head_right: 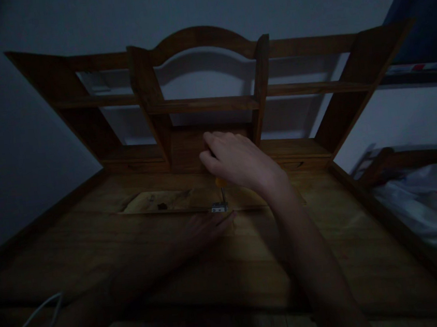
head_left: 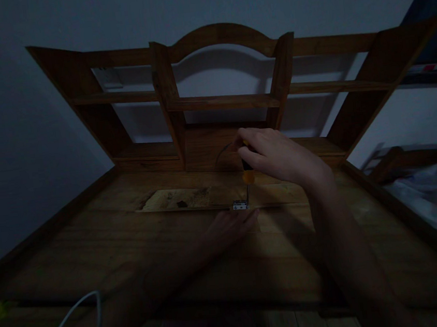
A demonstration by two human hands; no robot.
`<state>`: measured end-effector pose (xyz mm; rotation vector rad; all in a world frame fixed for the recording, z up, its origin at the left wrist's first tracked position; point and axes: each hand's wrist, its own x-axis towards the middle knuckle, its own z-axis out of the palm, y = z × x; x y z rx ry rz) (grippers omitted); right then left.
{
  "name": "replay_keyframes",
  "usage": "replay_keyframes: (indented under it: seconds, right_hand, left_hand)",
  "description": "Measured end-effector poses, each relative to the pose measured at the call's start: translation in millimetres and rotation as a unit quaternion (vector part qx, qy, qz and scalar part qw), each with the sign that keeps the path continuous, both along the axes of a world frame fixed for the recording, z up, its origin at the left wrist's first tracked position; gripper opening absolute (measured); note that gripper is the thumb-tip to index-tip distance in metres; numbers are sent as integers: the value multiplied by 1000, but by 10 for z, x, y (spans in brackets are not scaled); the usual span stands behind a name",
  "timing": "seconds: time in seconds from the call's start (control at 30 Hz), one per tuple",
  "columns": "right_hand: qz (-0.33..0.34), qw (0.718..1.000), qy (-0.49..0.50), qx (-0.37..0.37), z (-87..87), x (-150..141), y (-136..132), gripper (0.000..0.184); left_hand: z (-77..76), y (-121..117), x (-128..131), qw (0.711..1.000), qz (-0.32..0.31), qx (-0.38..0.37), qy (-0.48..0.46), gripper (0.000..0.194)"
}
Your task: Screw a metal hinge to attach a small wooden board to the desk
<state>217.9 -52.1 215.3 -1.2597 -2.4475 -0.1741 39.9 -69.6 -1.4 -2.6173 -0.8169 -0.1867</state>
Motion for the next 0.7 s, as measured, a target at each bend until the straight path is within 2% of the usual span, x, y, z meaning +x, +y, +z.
replay_keyframes:
  seconds: [0.07, 0.2, 0.27, 0.33, 0.4, 0.5, 0.7]
  right_hand:
    - [-2, 1000, 2, 7, -20, 5, 27, 29]
    - [-94, 994, -23, 52, -53, -13, 37, 46]
    - [-124, 991, -26, 49, -46, -17, 21, 47]
    - [-105, 994, -18, 33, -26, -12, 7, 37]
    - [-50, 999, -3, 12, -8, -5, 6, 30]
    - [-2, 1000, 10, -5, -12, -12, 31, 28]
    - [-58, 997, -21, 44, -76, -46, 69, 35]
  left_hand:
    - [26, -11, -6, 1000, -3, -2, 7, 57]
    - [25, -16, -12, 1000, 7, -4, 3, 57]
    - [8, -7, -10, 1000, 9, -8, -4, 58]
    - [-5, 3, -10, 1000, 6, -13, -7, 59]
    - [-10, 13, -12, 1000, 0, -17, -7, 59]
    - [-7, 27, -15, 1000, -8, -15, -9, 58]
    - [49, 9, -11, 1000, -4, -28, 10, 59]
